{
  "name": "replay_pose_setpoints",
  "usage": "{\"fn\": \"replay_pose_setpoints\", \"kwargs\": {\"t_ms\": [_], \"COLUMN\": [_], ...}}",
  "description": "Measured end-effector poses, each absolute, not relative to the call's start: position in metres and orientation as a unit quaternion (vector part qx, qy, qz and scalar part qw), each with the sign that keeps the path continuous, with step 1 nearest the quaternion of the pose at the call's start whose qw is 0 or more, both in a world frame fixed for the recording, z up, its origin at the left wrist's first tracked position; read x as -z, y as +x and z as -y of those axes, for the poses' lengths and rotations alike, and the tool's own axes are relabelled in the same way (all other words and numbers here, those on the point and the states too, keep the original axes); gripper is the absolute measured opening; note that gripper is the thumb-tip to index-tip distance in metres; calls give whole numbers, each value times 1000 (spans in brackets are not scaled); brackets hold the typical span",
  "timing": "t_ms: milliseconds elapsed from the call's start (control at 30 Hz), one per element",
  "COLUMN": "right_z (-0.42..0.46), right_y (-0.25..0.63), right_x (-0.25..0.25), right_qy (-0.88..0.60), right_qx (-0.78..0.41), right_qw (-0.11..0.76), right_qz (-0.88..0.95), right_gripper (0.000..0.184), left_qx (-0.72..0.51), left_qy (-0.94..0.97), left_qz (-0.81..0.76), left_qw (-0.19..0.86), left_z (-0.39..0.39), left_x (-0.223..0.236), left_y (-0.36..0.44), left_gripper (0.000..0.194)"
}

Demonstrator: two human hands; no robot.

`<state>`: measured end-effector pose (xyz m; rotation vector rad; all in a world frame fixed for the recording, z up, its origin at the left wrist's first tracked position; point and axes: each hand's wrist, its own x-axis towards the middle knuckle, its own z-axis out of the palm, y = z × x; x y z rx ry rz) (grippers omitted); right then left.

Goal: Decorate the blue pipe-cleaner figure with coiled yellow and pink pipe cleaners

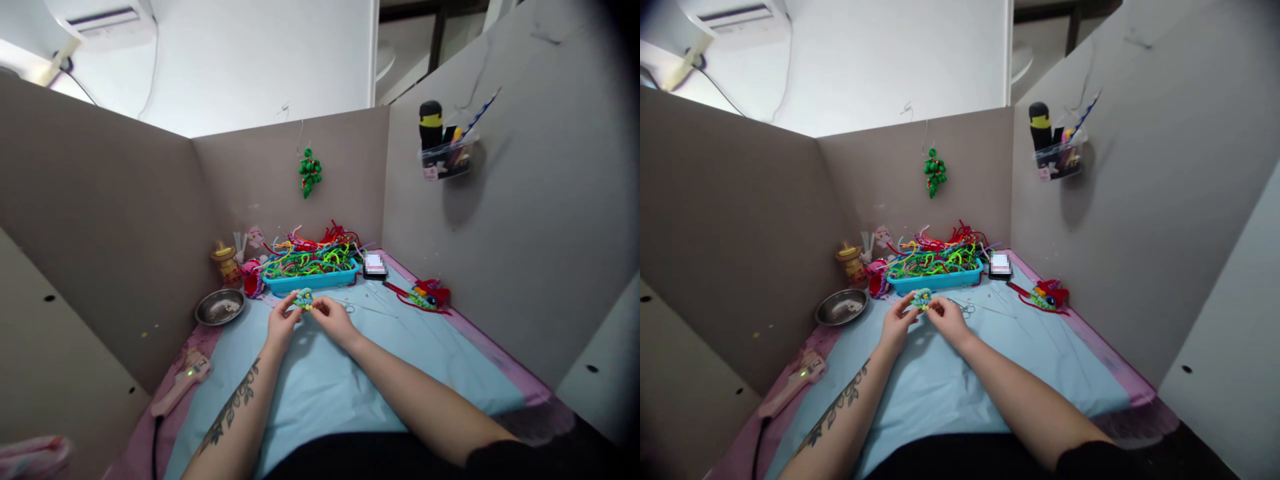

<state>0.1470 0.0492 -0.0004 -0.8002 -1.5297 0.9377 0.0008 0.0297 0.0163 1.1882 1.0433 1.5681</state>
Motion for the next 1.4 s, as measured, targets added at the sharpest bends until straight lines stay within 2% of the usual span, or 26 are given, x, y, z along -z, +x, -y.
{"fn": "replay_pose_setpoints", "kwargs": {"t_ms": [233,433,600,1033,1200,1400], "right_z": [-43,-40,-41,-42,-43,-46], "right_y": [144,144,146,146,146,145], "right_x": [-5,-6,-3,-5,-4,1], "right_qy": [-347,-347,-352,-343,-350,-389], "right_qx": [-362,-277,-228,-242,-223,-182], "right_qw": [531,529,521,532,517,488], "right_qz": [683,723,743,735,749,760], "right_gripper": [7,4,8,14,14,13], "left_qx": [-634,-632,-623,-621,-615,-628], "left_qy": [475,474,487,489,481,486], "left_qz": [-416,-400,-406,-397,-389,-397], "left_qw": [447,465,458,466,488,461], "left_z": [-30,-33,-32,-31,-32,-35], "left_x": [-16,-11,-10,-10,-10,-7], "left_y": [4,4,6,9,7,9], "left_gripper": [55,57,57,64,66,61]}}
